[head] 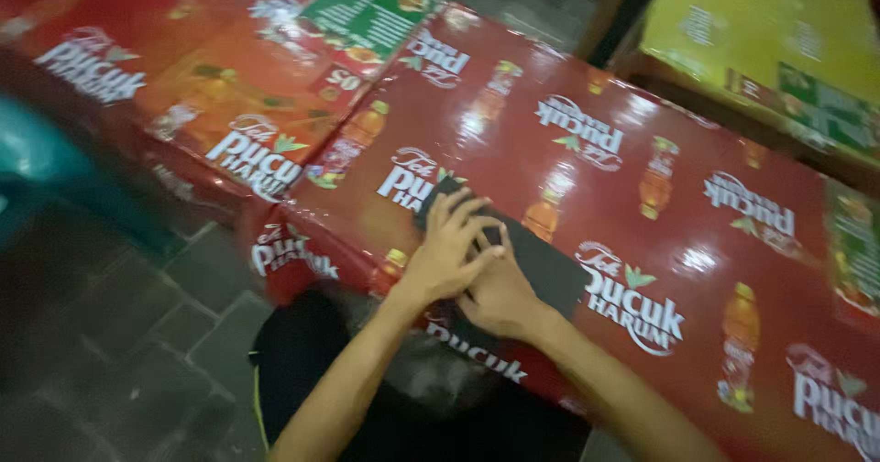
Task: The person wipes the plastic-wrapped surfaces of stacked beverage boxes using a dark cloth. They move between several red boxes and one pink box, rubbing the surfaces with both hands in a repetitive wiping motion.
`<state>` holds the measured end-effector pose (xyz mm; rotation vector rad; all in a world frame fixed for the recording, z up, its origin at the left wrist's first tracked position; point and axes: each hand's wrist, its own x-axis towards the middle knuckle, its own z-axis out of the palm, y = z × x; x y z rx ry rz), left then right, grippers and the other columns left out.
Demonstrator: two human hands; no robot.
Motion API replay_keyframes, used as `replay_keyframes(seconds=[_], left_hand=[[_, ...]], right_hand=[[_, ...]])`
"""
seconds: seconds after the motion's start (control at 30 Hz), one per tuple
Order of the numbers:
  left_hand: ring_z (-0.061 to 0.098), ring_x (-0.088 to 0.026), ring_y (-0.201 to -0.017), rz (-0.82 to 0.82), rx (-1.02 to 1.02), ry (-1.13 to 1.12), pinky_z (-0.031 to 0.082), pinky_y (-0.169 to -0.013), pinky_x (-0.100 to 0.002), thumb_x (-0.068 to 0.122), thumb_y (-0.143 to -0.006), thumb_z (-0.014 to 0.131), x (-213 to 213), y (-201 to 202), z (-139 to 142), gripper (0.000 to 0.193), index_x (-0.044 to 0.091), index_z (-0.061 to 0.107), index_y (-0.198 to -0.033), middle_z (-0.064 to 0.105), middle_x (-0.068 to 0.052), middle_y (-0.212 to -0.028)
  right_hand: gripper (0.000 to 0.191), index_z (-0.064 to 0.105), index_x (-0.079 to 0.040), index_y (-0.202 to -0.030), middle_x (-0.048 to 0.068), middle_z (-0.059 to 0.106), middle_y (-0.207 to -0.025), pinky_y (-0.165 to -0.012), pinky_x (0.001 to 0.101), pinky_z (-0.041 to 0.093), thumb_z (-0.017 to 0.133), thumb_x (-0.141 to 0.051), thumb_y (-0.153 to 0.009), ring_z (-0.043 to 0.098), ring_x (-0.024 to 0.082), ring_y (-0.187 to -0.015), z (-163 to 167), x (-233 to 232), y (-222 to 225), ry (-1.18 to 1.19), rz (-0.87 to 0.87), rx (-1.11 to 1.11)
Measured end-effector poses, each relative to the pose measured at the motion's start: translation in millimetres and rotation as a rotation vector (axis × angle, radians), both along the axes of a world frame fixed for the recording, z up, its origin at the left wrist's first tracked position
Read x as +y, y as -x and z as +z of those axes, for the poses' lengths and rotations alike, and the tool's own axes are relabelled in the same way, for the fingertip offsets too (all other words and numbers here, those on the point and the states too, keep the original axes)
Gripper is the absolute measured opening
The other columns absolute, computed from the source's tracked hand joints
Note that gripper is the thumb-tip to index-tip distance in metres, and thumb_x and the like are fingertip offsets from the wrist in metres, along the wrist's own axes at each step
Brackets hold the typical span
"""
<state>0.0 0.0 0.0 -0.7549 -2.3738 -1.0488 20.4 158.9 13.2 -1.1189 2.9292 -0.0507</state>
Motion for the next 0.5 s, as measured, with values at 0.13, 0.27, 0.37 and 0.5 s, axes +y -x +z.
replay_keyframes(seconds=[0.13, 0.27, 0.37, 0.5], left_hand=[[0.037, -0.036, -0.150, -0.037, -0.054, -0.006, 0.020, -0.127, -0.059, 0.048, -0.096, 0.066, 1, 4, 5, 0.043, 0.014, 0.069, -0.122, 0.058, -0.011, -0.146], [0.039, -0.036, -0.144, -0.116, -0.130, 0.202, 0.019, -0.123, -0.061, 0.057, -0.091, 0.065, -5, 4, 13, 0.055, 0.014, 0.068, -0.124, 0.060, -0.007, -0.142], [0.038, -0.036, -0.145, -0.073, -0.022, 0.291, 0.020, -0.121, -0.061, 0.056, -0.086, 0.064, 14, -5, 14, 0.059, 0.015, 0.066, -0.128, 0.056, -0.009, -0.147], [0.035, -0.040, -0.146, -0.053, -0.044, 0.113, 0.022, -0.121, -0.056, 0.057, -0.090, 0.066, 19, -14, 16, 0.068, 0.011, 0.057, -0.139, 0.048, -0.018, -0.152]], right_hand=[[0.084, 0.035, -0.021, -0.155, 0.017, 0.023, -0.166, -0.118, 0.0644, 0.006, 0.055, -0.070, -0.089, 0.014, 0.037, -0.154, 4, 60, 9, 0.076, 0.041, 0.041], [0.082, 0.036, -0.031, -0.156, 0.012, 0.027, -0.167, -0.119, 0.0635, 0.012, 0.052, -0.071, -0.087, 0.019, 0.033, -0.154, 11, 124, 32, 0.061, -0.250, 0.083], [0.076, 0.038, -0.029, -0.159, 0.013, 0.027, -0.169, -0.121, 0.0670, 0.013, 0.048, -0.067, -0.094, 0.021, 0.036, -0.156, 9, 157, 52, 0.108, -0.435, 0.156], [0.083, 0.035, -0.013, -0.160, 0.022, 0.025, -0.165, -0.111, 0.0764, 0.012, 0.051, -0.066, -0.098, 0.019, 0.044, -0.152, 10, 121, 70, 0.116, -0.602, 0.185]])
